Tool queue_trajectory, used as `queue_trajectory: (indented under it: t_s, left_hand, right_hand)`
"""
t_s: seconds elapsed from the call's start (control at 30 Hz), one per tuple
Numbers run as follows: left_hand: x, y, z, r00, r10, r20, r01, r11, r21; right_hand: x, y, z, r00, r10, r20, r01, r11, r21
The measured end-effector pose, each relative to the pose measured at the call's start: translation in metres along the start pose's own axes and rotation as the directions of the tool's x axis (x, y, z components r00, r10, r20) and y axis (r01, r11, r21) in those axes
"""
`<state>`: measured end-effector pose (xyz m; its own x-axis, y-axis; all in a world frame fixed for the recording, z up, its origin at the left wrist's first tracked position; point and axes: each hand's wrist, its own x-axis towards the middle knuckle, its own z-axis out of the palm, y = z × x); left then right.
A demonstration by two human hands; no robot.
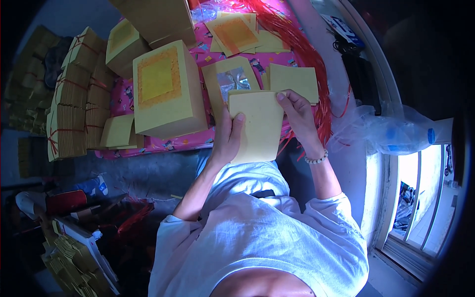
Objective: Sorting and inspecting stacks of yellow joss paper.
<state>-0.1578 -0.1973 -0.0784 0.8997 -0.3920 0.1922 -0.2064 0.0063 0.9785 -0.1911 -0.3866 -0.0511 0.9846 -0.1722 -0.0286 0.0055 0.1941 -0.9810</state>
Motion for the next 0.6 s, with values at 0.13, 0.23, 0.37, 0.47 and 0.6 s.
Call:
queue_trajectory:
  t_s: [0.13,0.23,0.37,0.47,0.6]
  left_hand:
    - [0.007,-0.01,-0.005,0.996,-0.077,-0.034,0.072,0.987,-0.145]
    - [0.012,-0.009,-0.009,0.996,-0.088,0.033,0.092,0.984,-0.156]
    - [0.015,-0.011,-0.005,0.991,-0.124,0.048,0.13,0.98,-0.151]
    - [0.02,-0.015,-0.005,0.996,-0.089,0.006,0.087,0.966,-0.242]
    - [0.025,-0.016,-0.006,0.998,-0.064,-0.003,0.063,0.985,-0.162]
  right_hand:
    - [-0.009,-0.005,0.002,0.985,0.082,0.152,-0.075,0.996,-0.053]
    - [-0.015,0.012,-0.002,0.988,0.088,0.127,-0.077,0.993,-0.095]
    - [-0.016,0.011,-0.003,0.99,0.101,0.101,-0.095,0.994,-0.061]
    - [-0.018,0.006,-0.002,0.972,0.199,0.123,-0.186,0.977,-0.108]
    - [-0.02,0.009,-0.004,0.967,0.216,0.135,-0.198,0.97,-0.139]
